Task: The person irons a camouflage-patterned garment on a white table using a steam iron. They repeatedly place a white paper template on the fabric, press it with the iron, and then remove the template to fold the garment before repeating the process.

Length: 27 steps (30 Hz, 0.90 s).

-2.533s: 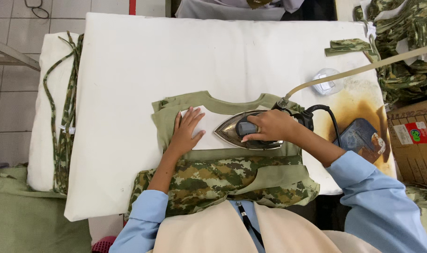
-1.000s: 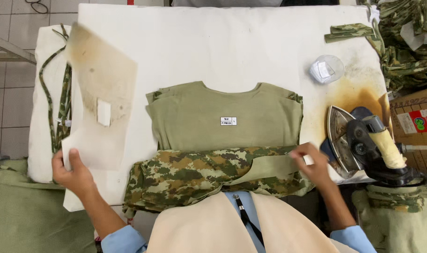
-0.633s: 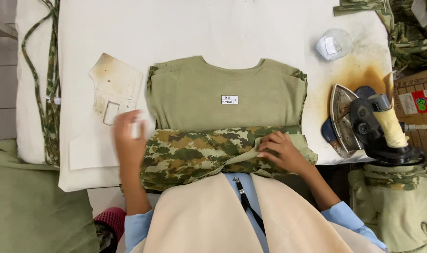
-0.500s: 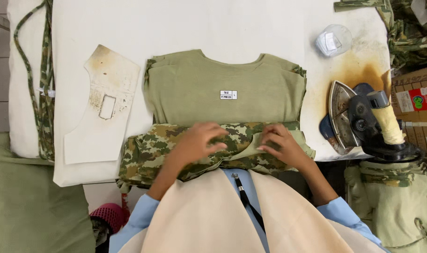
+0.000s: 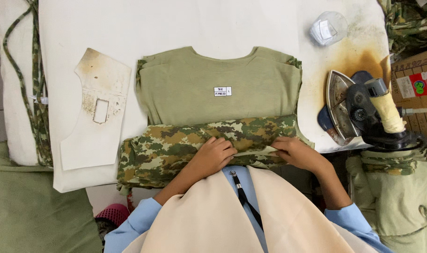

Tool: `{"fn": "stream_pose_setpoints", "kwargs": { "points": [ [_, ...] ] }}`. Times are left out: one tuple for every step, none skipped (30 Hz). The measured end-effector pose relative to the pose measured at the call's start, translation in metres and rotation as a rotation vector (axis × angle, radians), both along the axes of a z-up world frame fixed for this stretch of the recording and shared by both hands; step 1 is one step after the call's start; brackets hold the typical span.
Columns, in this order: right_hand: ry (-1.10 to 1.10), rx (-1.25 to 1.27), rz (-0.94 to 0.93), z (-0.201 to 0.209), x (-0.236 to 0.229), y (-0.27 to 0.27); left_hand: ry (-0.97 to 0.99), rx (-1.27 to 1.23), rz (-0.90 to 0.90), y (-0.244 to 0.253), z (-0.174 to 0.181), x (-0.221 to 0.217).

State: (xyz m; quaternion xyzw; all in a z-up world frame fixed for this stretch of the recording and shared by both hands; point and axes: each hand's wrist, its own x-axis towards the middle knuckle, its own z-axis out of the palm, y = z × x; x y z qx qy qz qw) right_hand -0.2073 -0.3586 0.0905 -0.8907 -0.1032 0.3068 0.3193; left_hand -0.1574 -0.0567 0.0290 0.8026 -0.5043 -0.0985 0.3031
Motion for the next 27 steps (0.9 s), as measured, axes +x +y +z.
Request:
{"fn": "stream_pose_setpoints", "kwargs": {
  "points": [
    [0.004, 0.002, 0.001, 0.001, -0.002, -0.001, 0.004, 0.002, 0.001, 0.002, 0.002, 0.000],
    [-0.025, 0.016, 0.014, 0.001, -0.004, -0.001, 0.112, -0.028, 0.014, 0.004, 0.004, 0.000],
    [-0.052, 0.030, 0.027, 0.002, -0.007, -0.002, 0.220, -0.059, 0.028, 0.006, 0.006, 0.000],
    [-0.048, 0.031, 0.027, -0.008, -0.007, -0.005, 0.225, -0.057, 0.029, 0.004, 0.007, 0.001],
    [-0.118, -0.041, 0.021, -0.017, -0.009, -0.008, 0.212, -0.041, 0.017, 0.001, 0.009, 0.001],
    [-0.188, -0.112, 0.014, -0.027, -0.012, -0.012, 0.199, -0.025, 0.005, -0.002, 0.009, 0.001],
    [-0.180, -0.115, 0.008, -0.016, -0.008, -0.001, 0.207, -0.026, -0.003, -0.007, 0.002, 0.002],
    [-0.174, -0.144, 0.023, -0.005, -0.003, 0.009, 0.153, 0.006, -0.023, -0.012, -0.006, 0.003],
    [-0.167, -0.174, 0.035, 0.005, 0.000, 0.018, 0.098, 0.038, -0.048, -0.019, -0.013, 0.003],
    [-0.157, -0.177, 0.024, 0.004, -0.003, 0.019, 0.107, 0.036, -0.059, -0.024, -0.014, 0.000],
    [-0.124, -0.163, 0.026, 0.004, -0.002, 0.019, 0.048, 0.058, -0.073, -0.030, -0.013, 0.002],
    [-0.091, -0.149, 0.027, 0.004, 0.000, 0.019, -0.012, 0.080, -0.087, -0.036, -0.012, 0.004],
    [-0.095, -0.151, 0.022, 0.002, -0.002, 0.010, -0.016, 0.079, -0.092, -0.039, -0.017, 0.003],
    [-0.038, -0.085, 0.039, 0.000, -0.003, 0.000, -0.033, 0.065, -0.112, -0.042, -0.022, 0.003],
    [0.023, -0.016, 0.055, -0.002, -0.008, -0.008, -0.045, 0.053, -0.133, -0.044, -0.028, 0.000],
    [0.023, -0.014, 0.049, 0.014, -0.003, -0.006, -0.045, 0.054, -0.139, -0.044, -0.026, 0.002],
    [-0.067, 0.021, 0.059, 0.030, 0.002, -0.005, -0.006, 0.037, -0.121, -0.044, -0.024, 0.003],
    [-0.159, 0.055, 0.068, 0.046, 0.006, -0.004, 0.033, 0.020, -0.102, -0.044, -0.022, 0.004],
    [-0.157, 0.057, 0.063, 0.041, 0.004, -0.009, 0.035, 0.022, -0.107, -0.043, -0.014, 0.007],
    [-0.246, -0.011, 0.035, 0.036, 0.001, -0.013, 0.145, -0.007, -0.078, -0.042, -0.005, 0.010],
    [-0.335, -0.079, 0.008, 0.031, -0.001, -0.017, 0.255, -0.035, -0.048, -0.041, 0.003, 0.014],
    [-0.333, -0.077, 0.004, 0.024, 0.000, -0.015, 0.257, -0.031, -0.050, -0.040, 0.006, 0.013],
    [-0.363, -0.092, 0.009, 0.017, 0.001, -0.013, 0.289, -0.062, -0.025, -0.040, 0.009, 0.013],
    [-0.393, -0.108, 0.013, 0.011, 0.001, -0.011, 0.321, -0.093, 0.000, -0.040, 0.011, 0.013],
    [-0.392, -0.107, 0.014, 0.019, 0.003, -0.006, 0.322, -0.092, 0.001, -0.039, 0.007, 0.012],
    [-0.356, -0.067, 0.028, 0.026, 0.004, -0.001, 0.274, -0.095, -0.018, -0.039, 0.001, 0.011],
    [-0.319, -0.029, 0.041, 0.034, 0.004, 0.004, 0.228, -0.098, -0.038, -0.039, -0.004, 0.009]
  ]
}}
